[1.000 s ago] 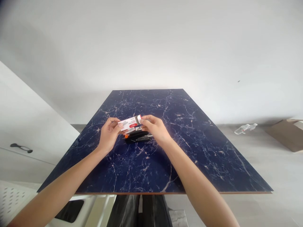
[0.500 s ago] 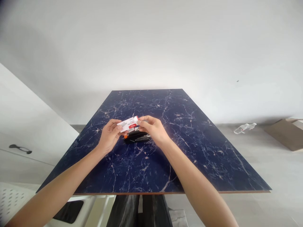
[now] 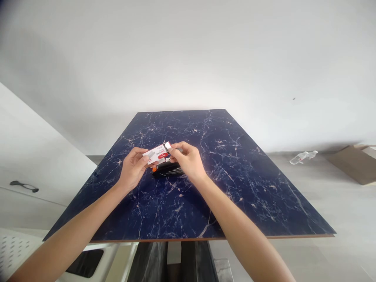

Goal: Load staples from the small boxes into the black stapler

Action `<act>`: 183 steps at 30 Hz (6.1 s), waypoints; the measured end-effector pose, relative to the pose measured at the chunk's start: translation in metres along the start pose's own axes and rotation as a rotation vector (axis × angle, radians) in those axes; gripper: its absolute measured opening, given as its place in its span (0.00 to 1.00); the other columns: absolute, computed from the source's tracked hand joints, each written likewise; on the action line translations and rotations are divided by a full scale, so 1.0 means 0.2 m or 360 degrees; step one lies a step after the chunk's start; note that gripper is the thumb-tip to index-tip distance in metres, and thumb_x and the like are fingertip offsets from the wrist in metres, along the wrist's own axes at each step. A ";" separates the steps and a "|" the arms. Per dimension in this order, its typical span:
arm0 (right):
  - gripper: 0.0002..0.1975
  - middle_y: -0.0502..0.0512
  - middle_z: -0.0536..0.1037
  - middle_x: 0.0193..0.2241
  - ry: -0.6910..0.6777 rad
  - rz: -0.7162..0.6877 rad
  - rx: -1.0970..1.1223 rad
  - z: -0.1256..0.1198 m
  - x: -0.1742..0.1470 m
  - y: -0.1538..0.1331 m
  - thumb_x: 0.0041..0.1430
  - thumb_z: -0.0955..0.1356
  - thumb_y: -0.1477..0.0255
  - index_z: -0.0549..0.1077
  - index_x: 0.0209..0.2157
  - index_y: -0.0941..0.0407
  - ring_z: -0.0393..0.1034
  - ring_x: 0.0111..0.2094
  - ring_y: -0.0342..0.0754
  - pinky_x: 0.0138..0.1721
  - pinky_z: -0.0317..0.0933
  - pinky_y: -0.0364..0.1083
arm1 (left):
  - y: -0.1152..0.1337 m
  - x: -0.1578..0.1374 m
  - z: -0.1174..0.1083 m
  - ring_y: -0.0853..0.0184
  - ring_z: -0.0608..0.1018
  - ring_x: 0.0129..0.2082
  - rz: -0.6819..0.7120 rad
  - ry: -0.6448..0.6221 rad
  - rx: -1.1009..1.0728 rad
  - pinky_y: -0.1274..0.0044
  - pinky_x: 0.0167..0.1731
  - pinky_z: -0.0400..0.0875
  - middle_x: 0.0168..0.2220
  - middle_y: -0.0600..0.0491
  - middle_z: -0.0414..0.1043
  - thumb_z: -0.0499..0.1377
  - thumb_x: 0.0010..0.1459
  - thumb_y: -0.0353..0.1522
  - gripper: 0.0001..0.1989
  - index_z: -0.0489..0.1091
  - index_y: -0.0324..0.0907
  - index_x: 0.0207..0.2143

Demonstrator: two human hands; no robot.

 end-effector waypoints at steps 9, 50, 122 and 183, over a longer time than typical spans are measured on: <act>0.11 0.54 0.83 0.38 -0.0015 -0.0102 -0.0071 0.01 -0.01 -0.01 0.58 0.73 0.60 0.83 0.38 0.51 0.76 0.33 0.49 0.40 0.73 0.51 | 0.03 -0.02 0.00 0.57 0.83 0.42 0.0159 0.0119 0.0161 0.66 0.36 0.83 0.42 0.48 0.80 0.69 0.56 0.42 0.16 0.72 0.44 0.42; 0.06 0.50 0.81 0.33 -0.0480 -0.0331 -0.1364 -0.32 0.04 0.10 0.50 0.77 0.64 0.80 0.28 0.49 0.70 0.37 0.51 0.39 0.60 0.49 | 0.05 0.03 0.04 0.57 0.76 0.46 0.0632 -0.0110 0.1489 0.65 0.48 0.69 0.43 0.50 0.79 0.58 0.65 0.35 0.07 0.77 0.48 0.40; 0.05 0.58 0.75 0.49 -0.0626 -0.0470 -0.1739 -0.17 -0.05 0.12 0.61 0.68 0.71 0.69 0.30 0.54 0.71 0.37 0.48 0.40 0.62 0.47 | -0.11 0.09 -0.05 0.52 0.75 0.51 0.0154 -0.0656 0.1810 0.64 0.47 0.71 0.53 0.45 0.73 0.62 0.60 0.45 0.25 0.70 0.47 0.57; 0.04 0.51 0.80 0.42 -0.0691 -0.0140 -0.1104 -0.10 -0.07 0.17 0.58 0.65 0.76 0.71 0.33 0.53 0.76 0.41 0.48 0.46 0.68 0.48 | -0.08 0.03 0.09 0.56 0.72 0.54 0.0284 -0.0797 0.1651 0.59 0.57 0.67 0.53 0.45 0.74 0.40 0.74 0.44 0.28 0.74 0.44 0.57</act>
Point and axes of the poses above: each hand's wrist, its own x-axis towards the middle knuckle, its own z-axis out of the palm, y = z × x, the point moved 7 cm from there along x, towards the middle knuckle
